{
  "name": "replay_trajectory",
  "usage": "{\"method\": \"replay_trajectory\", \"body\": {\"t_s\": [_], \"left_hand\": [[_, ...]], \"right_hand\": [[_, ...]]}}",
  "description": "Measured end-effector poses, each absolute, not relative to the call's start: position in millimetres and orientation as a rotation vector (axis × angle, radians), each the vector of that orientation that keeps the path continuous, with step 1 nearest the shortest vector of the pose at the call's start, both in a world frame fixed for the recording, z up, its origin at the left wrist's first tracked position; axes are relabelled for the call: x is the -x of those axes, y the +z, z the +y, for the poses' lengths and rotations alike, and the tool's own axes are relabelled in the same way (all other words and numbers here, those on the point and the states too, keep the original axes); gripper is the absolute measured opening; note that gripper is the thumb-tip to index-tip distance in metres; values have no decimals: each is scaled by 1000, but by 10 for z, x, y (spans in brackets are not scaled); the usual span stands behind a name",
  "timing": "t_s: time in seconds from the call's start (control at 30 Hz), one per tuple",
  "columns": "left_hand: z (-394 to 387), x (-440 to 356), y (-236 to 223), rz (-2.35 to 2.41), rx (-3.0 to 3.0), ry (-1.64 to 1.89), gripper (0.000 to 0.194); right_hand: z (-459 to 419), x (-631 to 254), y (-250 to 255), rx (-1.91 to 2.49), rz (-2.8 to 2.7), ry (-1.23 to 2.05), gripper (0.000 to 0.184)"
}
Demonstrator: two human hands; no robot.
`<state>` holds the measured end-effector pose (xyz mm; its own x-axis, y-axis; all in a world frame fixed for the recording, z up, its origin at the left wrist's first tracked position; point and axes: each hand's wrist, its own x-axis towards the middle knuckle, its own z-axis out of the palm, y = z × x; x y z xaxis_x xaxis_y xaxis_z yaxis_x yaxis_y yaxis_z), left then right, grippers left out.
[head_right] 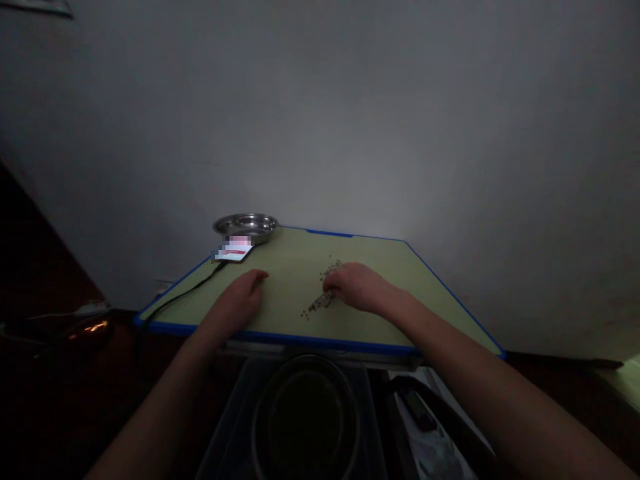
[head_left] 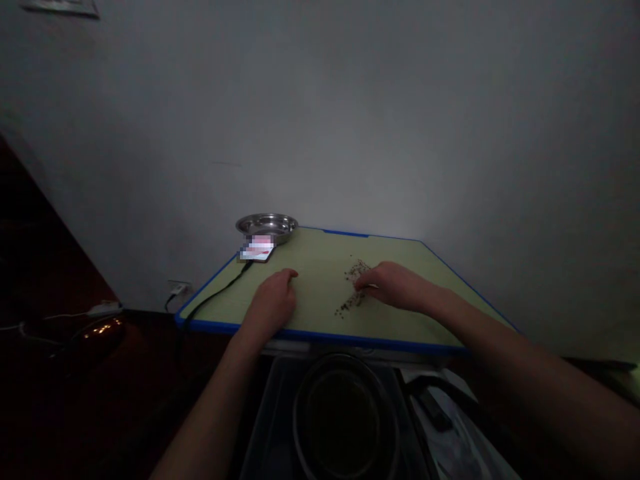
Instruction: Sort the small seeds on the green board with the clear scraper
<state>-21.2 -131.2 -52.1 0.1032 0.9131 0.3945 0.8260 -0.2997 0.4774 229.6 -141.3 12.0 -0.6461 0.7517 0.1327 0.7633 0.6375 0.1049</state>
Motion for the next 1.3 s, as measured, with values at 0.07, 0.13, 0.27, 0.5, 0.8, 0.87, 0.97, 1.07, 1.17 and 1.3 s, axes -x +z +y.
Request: {"method": "replay_trajectory", "body": {"t_s": [0.07,0.13,0.27,0.5,0.8,0.87,0.97,1.07,1.17,1.3], "left_hand": [[-1309,212,-524,1773,-2238,961,38],[-1305,213,-529,1775,-2245,958,38],[-1293,217,-539,1767,-2254,958,38],[-1285,218,-552,1766,-2279,953,37],[-1293,210,-508,1796,-2255,902,37],[-1289,211,-511,1795,-2261,902,37],[-1288,217,-514,1792,-2264,900,37],[-1290,221,-512,1790,-2264,892,37],[-1291,220,-516,1789,-2273,889,37],[-1295,215,-528,1783,-2291,896,37]], "right_hand": [[-1424,-2388,159,1285,-2686,-223,25],[-1429,-2478,217,1261,-2584,-197,26],[-1471,-2665,307,1335,-2461,-58,26],[-1629,-2860,157,1303,-2606,367,23],[-1431,-2595,-83,1293,-2483,360,25],[-1347,-2527,-110,1285,-2469,307,25],[-1175,-2471,-148,1323,-2439,220,25],[-1001,-2478,-153,1390,-2385,163,25],[-936,-2558,-87,1414,-2345,147,24],[-1079,-2791,48,1409,-2349,188,21]]}}
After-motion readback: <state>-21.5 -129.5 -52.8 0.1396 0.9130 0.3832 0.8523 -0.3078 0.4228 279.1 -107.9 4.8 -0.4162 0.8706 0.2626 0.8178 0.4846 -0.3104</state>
